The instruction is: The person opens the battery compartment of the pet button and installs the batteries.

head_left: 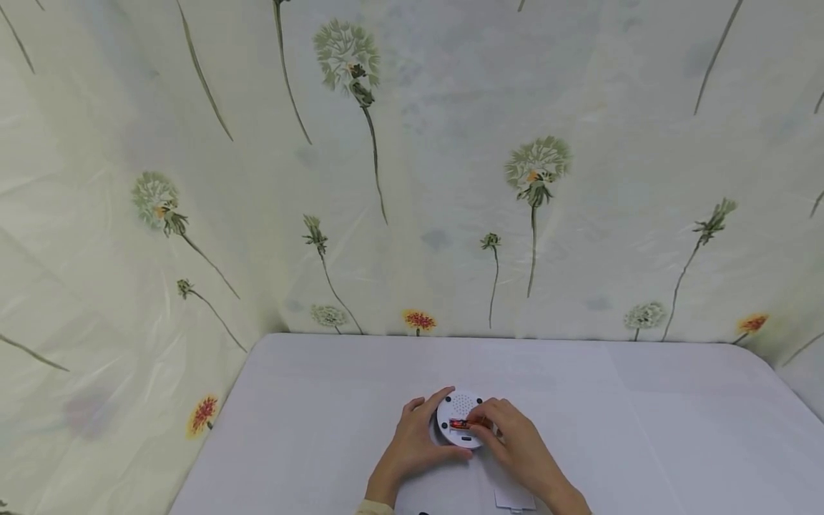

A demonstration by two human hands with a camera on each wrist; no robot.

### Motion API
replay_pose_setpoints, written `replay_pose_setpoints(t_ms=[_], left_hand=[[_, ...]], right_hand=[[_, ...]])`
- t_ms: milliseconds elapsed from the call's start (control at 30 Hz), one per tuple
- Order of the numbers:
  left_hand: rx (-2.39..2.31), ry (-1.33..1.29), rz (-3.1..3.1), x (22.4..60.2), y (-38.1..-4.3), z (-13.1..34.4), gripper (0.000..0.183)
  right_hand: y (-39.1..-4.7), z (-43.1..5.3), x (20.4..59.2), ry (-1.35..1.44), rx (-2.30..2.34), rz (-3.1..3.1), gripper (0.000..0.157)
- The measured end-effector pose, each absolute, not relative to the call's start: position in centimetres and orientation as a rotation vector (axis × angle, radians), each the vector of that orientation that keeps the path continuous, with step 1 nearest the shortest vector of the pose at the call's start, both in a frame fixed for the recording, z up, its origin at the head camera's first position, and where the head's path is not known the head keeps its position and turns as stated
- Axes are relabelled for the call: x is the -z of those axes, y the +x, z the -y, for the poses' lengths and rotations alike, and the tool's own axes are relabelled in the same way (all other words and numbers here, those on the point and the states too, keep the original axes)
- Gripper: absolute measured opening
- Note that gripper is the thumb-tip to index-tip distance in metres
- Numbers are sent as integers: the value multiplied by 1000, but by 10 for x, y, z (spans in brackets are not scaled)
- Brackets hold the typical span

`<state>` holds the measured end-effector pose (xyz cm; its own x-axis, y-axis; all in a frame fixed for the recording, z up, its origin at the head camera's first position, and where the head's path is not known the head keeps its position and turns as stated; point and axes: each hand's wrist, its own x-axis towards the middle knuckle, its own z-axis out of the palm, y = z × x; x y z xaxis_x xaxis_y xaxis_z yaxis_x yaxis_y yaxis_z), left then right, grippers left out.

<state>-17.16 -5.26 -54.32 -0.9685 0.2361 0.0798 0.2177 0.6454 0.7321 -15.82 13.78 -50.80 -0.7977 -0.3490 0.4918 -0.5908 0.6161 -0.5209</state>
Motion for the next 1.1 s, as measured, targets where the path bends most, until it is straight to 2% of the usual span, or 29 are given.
replay_pose_setpoints(t_ms=[333, 1100], left_hand=[[-1234, 406, -2838, 542, -172, 52, 93], [-1250, 395, -2818, 544, -172, 54, 91]], right_hand=[[-158, -135, 511, 786, -941, 2539, 11], [-157, -128, 515, 797, -904, 2489, 12]])
